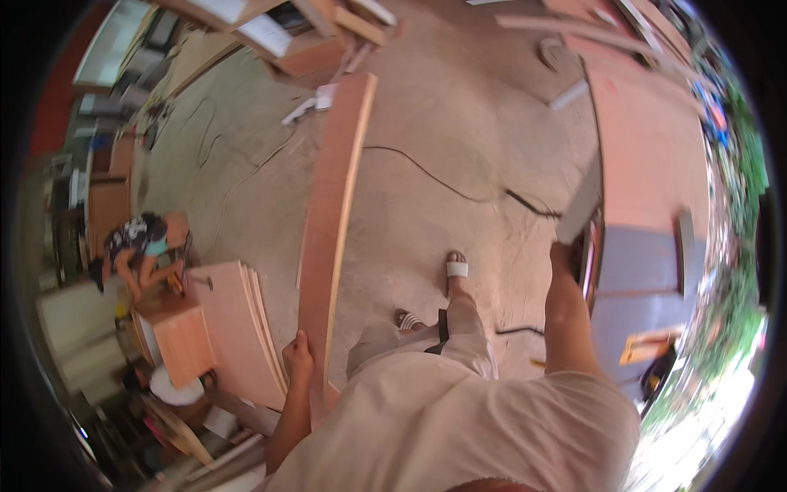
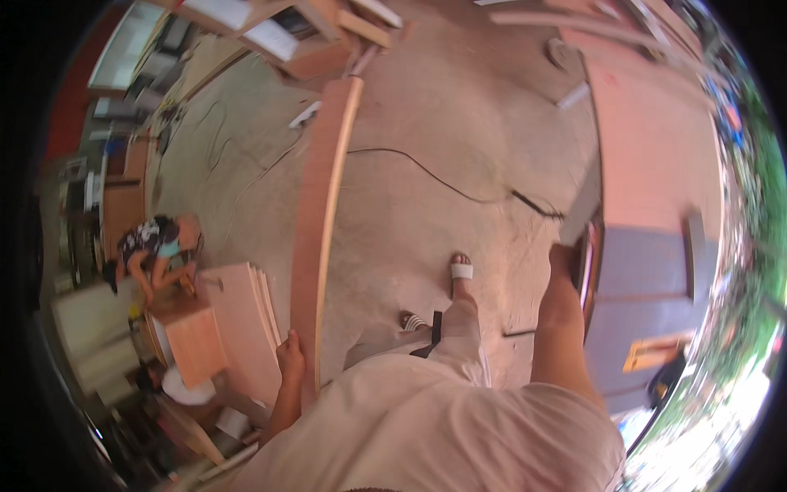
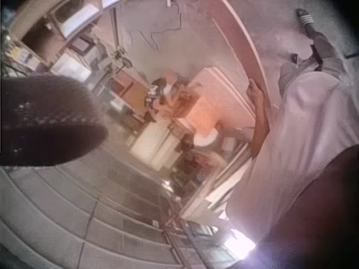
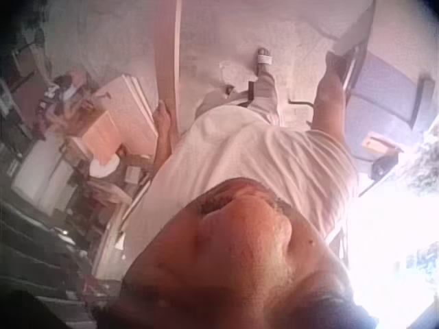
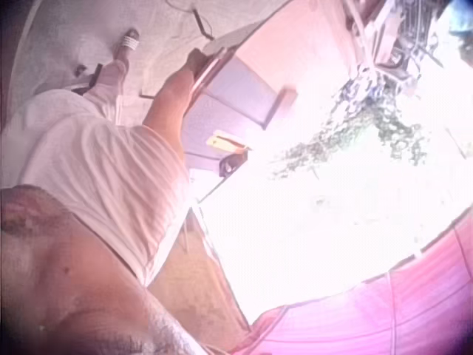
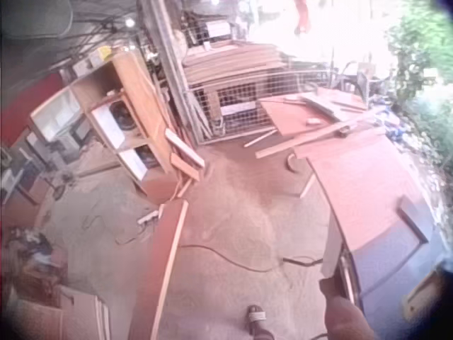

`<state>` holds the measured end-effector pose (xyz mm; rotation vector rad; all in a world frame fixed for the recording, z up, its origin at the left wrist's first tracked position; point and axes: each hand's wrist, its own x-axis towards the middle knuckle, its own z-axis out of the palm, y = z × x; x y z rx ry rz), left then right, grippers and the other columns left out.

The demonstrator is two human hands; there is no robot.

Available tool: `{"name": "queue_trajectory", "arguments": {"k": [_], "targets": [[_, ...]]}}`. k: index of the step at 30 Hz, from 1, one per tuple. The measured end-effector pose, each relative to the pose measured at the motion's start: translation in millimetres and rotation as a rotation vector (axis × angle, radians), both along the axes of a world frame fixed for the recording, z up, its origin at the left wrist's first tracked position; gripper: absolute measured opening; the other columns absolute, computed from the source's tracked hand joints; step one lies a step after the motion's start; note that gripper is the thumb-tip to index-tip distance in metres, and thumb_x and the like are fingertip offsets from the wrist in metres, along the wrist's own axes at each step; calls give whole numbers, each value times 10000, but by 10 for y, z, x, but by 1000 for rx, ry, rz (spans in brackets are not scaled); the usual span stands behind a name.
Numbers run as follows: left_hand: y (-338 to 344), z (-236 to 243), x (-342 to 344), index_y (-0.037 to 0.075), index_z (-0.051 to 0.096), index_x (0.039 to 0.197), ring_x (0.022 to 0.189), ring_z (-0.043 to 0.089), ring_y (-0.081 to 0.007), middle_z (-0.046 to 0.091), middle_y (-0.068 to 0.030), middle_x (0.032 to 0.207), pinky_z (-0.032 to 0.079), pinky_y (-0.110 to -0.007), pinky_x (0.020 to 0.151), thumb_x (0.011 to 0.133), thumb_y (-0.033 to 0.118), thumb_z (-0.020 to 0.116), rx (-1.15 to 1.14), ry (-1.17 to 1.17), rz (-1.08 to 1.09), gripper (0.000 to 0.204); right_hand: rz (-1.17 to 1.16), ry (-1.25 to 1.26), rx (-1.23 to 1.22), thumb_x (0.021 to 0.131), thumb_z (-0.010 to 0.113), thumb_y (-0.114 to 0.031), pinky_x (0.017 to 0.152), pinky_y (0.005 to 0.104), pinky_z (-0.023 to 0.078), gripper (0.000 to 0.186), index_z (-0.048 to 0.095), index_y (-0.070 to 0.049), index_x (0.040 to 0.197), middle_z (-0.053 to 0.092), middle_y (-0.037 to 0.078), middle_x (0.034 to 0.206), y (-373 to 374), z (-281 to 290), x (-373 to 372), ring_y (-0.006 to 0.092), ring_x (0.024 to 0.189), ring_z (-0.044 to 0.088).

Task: The person uses a table saw to cut a long wooden plank into smaller pieces. They then move to a workbench, place the cut plank on a larger sheet of plywood, and fit a thin wooden strip along the edge of the plywood.

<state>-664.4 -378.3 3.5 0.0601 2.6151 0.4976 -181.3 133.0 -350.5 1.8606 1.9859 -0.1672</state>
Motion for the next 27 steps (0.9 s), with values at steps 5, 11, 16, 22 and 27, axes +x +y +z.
{"name": "queue_trajectory", "arguments": {"k": [5,11,16,22,27], "targets": [[282,-38,-136,11,743,841,830,697,-414,723,-224,835,509,-494,736,902,682,586,-156,47,73,691,-465,268,-119,866,674,-263,1026,566,472,545,477,38,1276,577,270,1344,13,-282,-715,499,1225,562],[558,-150,-634,49,746,829,831,708,-383,725,-195,820,529,-482,734,823,725,650,-188,88,144,683,-226,1268,-1158,956,645,-530,855,399,498,670,454,-146,1471,629,60,1212,-423,1036,-3441,206,1081,612],[927,-295,-1431,62,746,890,817,712,-346,719,-176,823,539,-433,703,786,667,729,-38,174,56,614,-535,1781,-1828,899,497,-788,1052,484,425,850,439,-167,1477,588,101,1373,-948,2771,-5594,283,1267,543],[1291,508,-2697,65,697,879,787,675,-351,707,-135,835,529,-426,716,827,252,793,671,469,-153,217,-536,2164,-1556,937,449,-749,918,451,496,661,664,-137,1062,660,76,993,-750,3725,-7278,248,943,621],[1183,1811,-3782,47,607,836,777,656,-277,654,-93,787,496,-438,832,844,87,725,1051,892,-185,125,-114,2425,-1623,974,529,-515,787,402,533,412,633,-133,858,599,29,738,-318,4312,-8425,214,724,599]]}}
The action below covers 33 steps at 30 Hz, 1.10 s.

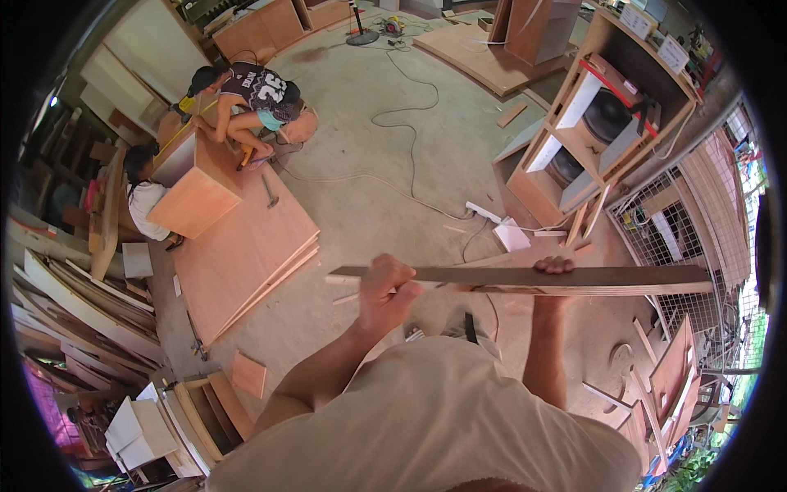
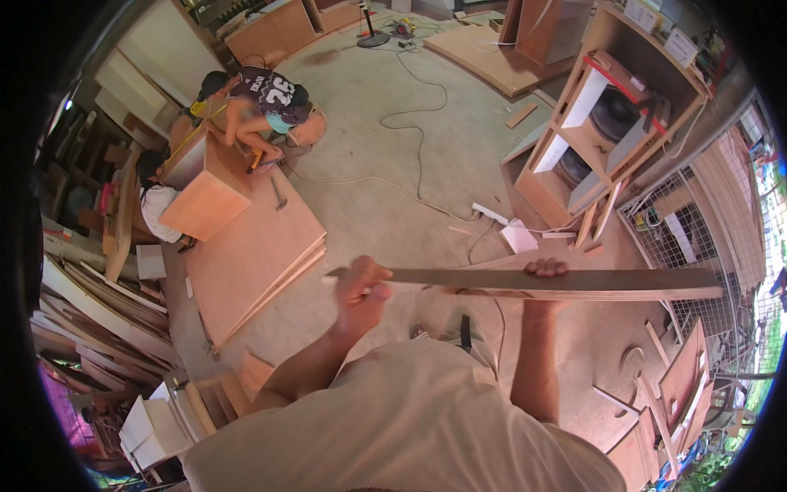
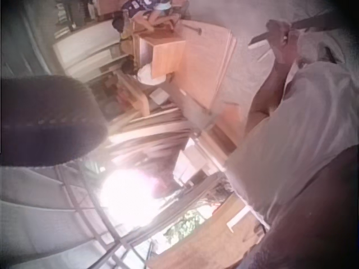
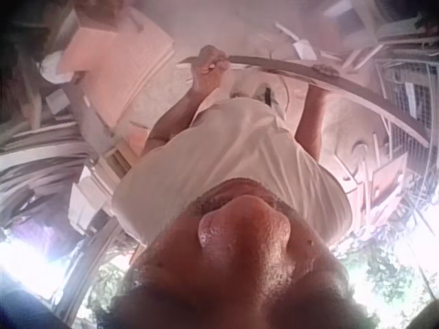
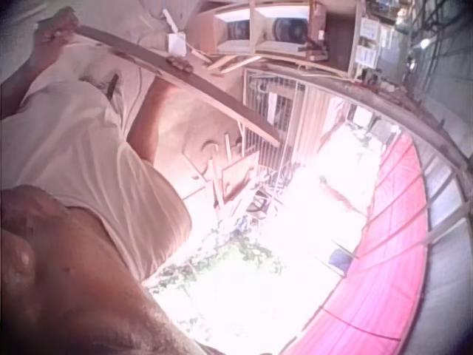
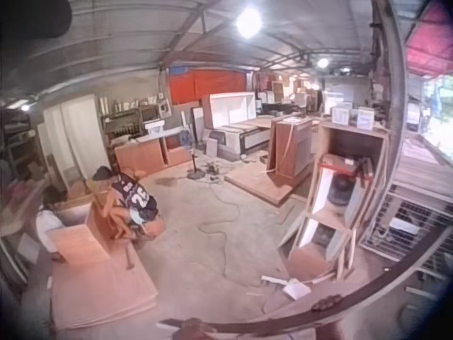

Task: The person uses a table saw to cut a long wooden plank into smaller pieces. They then move to a workbench, place the cut plank on a larger sheet of plywood, and fit a thin wooden strip along the edge of the plywood.

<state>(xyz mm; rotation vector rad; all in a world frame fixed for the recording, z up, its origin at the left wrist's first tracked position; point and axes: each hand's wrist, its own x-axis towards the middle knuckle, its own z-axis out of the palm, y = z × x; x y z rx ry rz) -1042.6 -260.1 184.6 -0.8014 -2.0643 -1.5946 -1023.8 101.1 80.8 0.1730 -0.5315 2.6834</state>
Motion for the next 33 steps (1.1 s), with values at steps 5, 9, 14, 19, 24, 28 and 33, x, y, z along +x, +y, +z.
{"name": "queue_trajectory", "arguments": {"k": [5,9,14,19,24,28,33], "targets": [[-473,1570,-463,143,411,1131,1080,592,-246,633,-96,1029,409,-532,1028,892,257,567,313,608,-9,307,-29,222,205,1037,521,-331,807,357,500,281,567,-140,836,542,1,712,140,639,-1200,171,729,552],[-337,2365,-1038,231,252,1600,1368,477,-199,671,-96,1324,319,-419,1132,896,594,682,692,1046,-128,901,-99,320,327,1063,508,-305,815,365,509,272,569,-130,862,564,14,736,86,819,-2142,172,738,566],[-53,2590,-2438,174,451,1442,1328,489,-200,650,-66,1301,451,-292,938,893,353,720,873,924,-410,636,-160,380,412,1071,496,-308,780,358,531,285,571,-125,866,590,31,748,73,812,-3556,185,749,608],[-4,2697,-3859,130,635,1279,1299,475,-205,629,-16,1270,560,-183,789,876,142,756,1016,730,-697,421,-147,361,415,1060,512,-281,784,375,548,283,586,-77,877,625,71,778,191,860,-4953,214,770,634],[-126,2629,-5174,139,698,1144,1226,462,-250,611,48,1177,571,-147,803,845,76,744,1115,902,-273,309,-118,363,420,1064,502,-282,819,389,544,298,597,-59,891,623,84,788,313,917,-6223,229,775,638],[-66,2437,-6566,134,686,1141,1203,464,-238,617,36,1162,564,-242,837,878,82,703,1123,842,-1048,268,-182,352,512,1062,502,-306,806,381,538,298,599,-64,917,621,81,789,417,853,-7157,230,763,638],[-407,2304,-8251,152,651,1096,985,520,-176,650,39,1004,492,-293,857,904,122,672,1062,968,-476,196,-188,165,328,1025,536,-354,878,369,453,241,619,-131,991,616,33,921,728,349,-8120,193,884,576]]}}
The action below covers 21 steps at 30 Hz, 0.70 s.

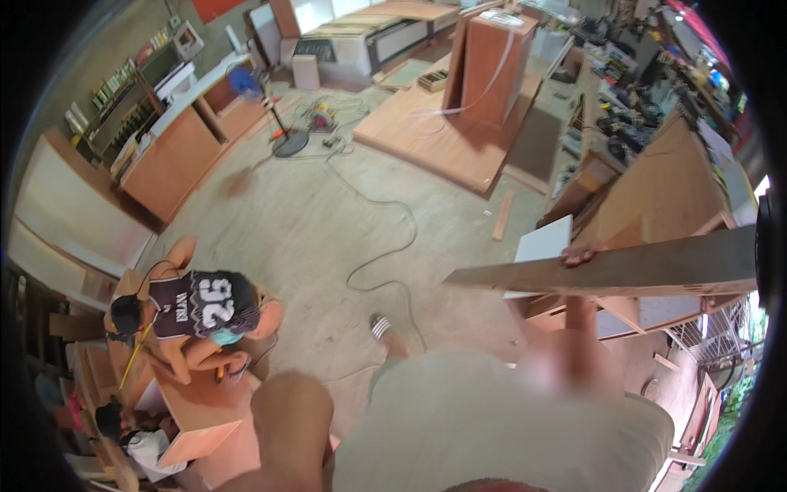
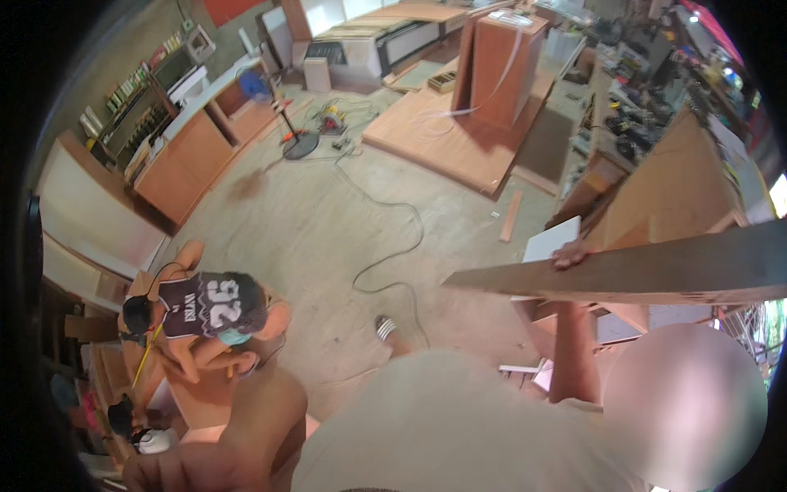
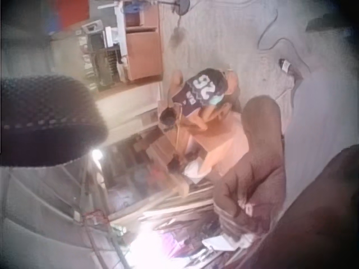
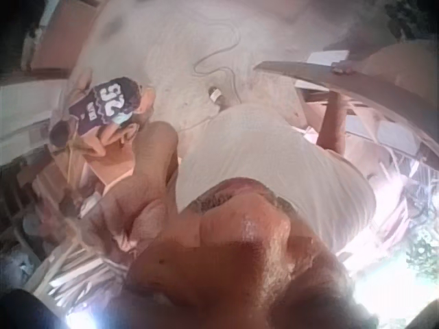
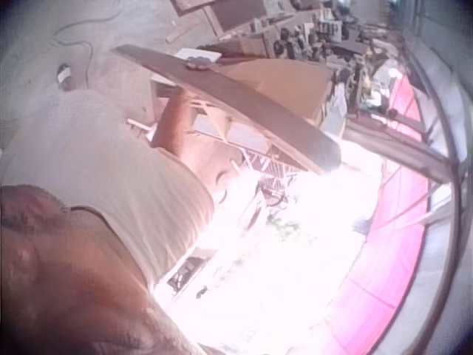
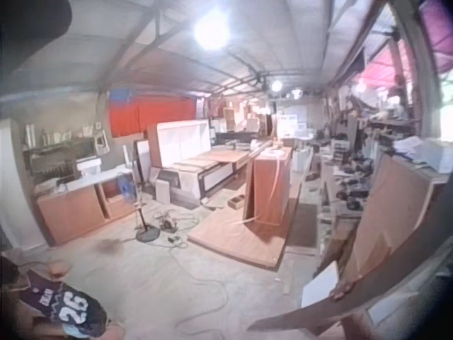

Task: The person uses a table saw to cut a long wooden plank into smaller pieces. They then move to a workbench, place the cut plank on a larger sheet of plywood, and fit a thin wooden strip along the edge of the plywood.

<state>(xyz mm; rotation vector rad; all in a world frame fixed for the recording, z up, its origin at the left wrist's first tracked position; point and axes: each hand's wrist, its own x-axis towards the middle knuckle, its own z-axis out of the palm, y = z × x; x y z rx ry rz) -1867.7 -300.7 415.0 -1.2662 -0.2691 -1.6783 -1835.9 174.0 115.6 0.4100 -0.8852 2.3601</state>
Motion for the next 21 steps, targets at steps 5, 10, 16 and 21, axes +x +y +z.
{"name": "queue_trajectory", "arguments": {"k": [5,10,16,21], "targets": [[-515,-65,-1873,170,617,1052,768,575,-115,683,42,847,419,-343,877,930,163,641,93,8,286,124,128,130,21,1040,442,-450,888,438,421,296,644,-235,1072,618,13,953,285,-256,-925,201,907,561],[-592,-278,-3404,167,606,1133,688,593,-155,663,1,800,436,-419,871,978,142,598,-426,-253,204,157,-218,-92,72,978,542,-373,815,425,423,244,604,-138,992,591,40,915,131,-241,-1889,206,839,556],[-401,-359,-5165,166,577,1173,769,578,-172,628,9,801,422,-478,925,1012,235,569,-458,-377,266,176,-387,-315,-98,1012,433,-326,719,341,406,257,526,-92,962,441,8,830,249,-580,-3390,163,705,411],[183,-46,-6671,175,538,1224,865,519,-201,574,-2,909,384,-518,945,1003,281,567,-365,-244,116,246,-574,-422,-14,987,507,-648,621,367,541,501,552,-150,1021,569,62,830,597,-908,-5374,210,678,581]]}}
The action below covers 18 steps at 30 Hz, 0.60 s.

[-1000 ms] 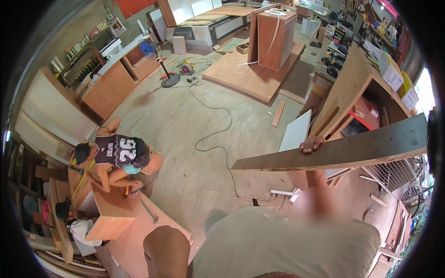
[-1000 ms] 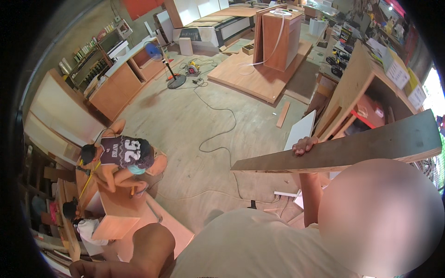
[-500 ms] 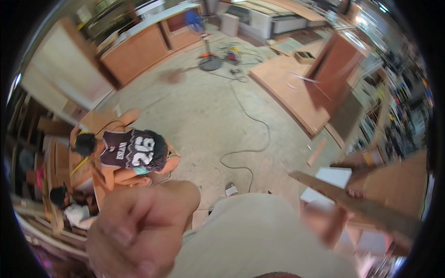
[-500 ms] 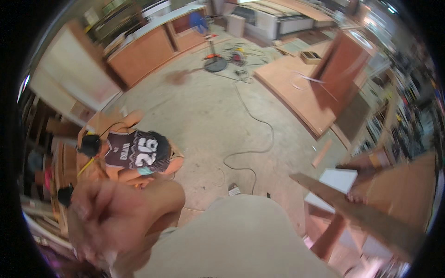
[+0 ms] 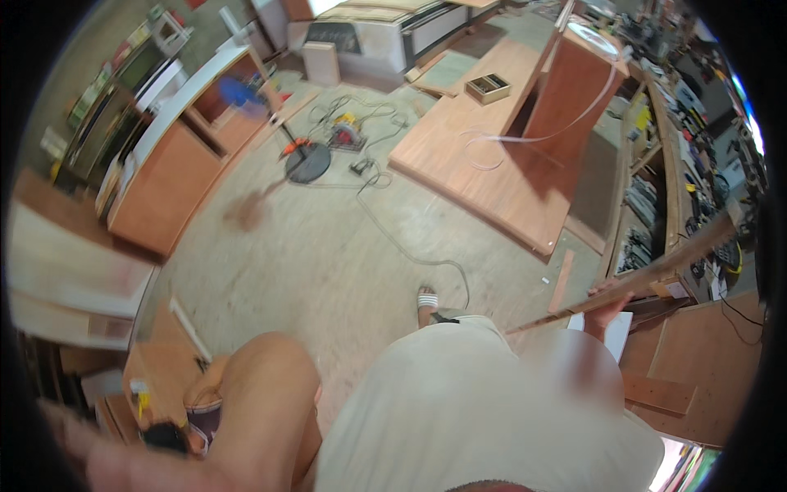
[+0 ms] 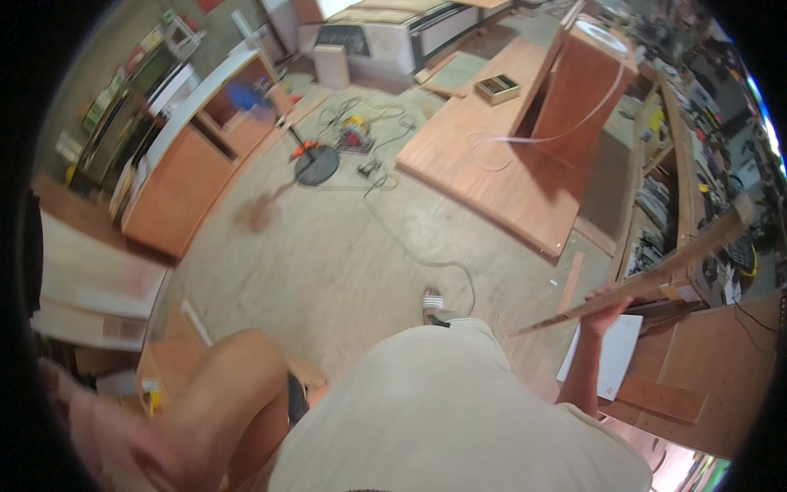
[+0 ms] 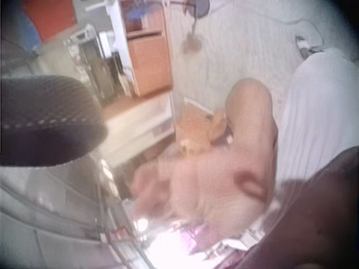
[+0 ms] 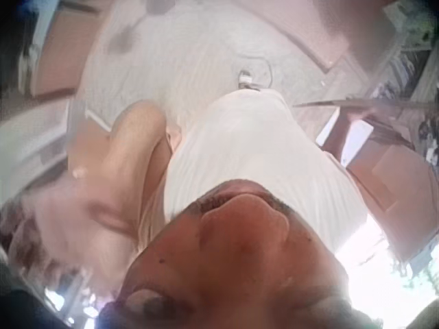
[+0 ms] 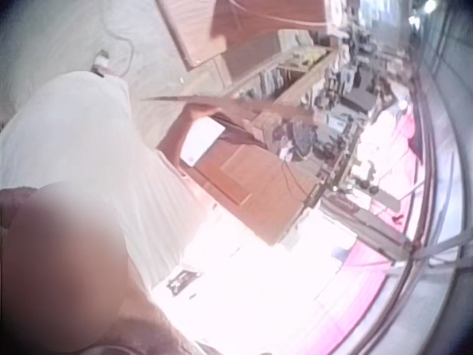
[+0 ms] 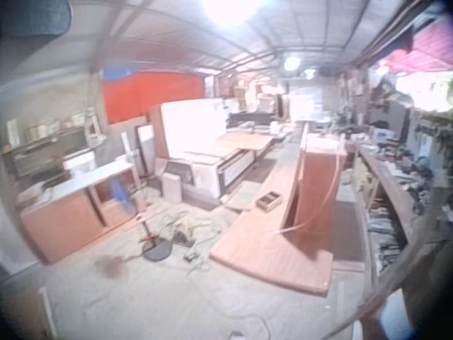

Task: The person uses a table saw to cut a long wooden plank into smaller pieces. They then move to a workbench, place the cut plank on a larger sheet of plywood, and fit a thin wooden strip along the edge of the plywood.

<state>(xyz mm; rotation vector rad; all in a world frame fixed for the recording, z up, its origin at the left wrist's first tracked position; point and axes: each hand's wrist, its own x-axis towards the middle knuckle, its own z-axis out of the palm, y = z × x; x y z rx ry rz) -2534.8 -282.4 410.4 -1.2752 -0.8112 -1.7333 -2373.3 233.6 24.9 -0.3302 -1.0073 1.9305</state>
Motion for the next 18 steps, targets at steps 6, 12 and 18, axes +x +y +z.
{"name": "queue_trajectory", "arguments": {"k": [6,12,18], "targets": [[602,277,-1636,185,491,1285,979,449,-236,509,-15,1038,339,-566,969,993,336,564,43,53,-155,336,-3,8,-1,992,529,-584,606,346,532,484,563,-101,975,558,71,788,125,252,-2160,210,674,602],[1055,168,-3397,196,445,1346,1093,378,-270,443,-28,1168,294,-615,993,983,392,562,63,23,-263,428,99,66,277,979,595,-488,698,323,526,425,542,-70,919,564,69,758,461,381,-3865,196,708,612],[1469,28,-5387,207,398,1407,1207,307,-305,378,-42,1297,248,-663,1018,974,447,559,76,-13,-374,521,-1,80,279,970,629,-456,698,321,523,402,550,-66,916,578,74,762,648,307,-5130,197,707,614]]}}
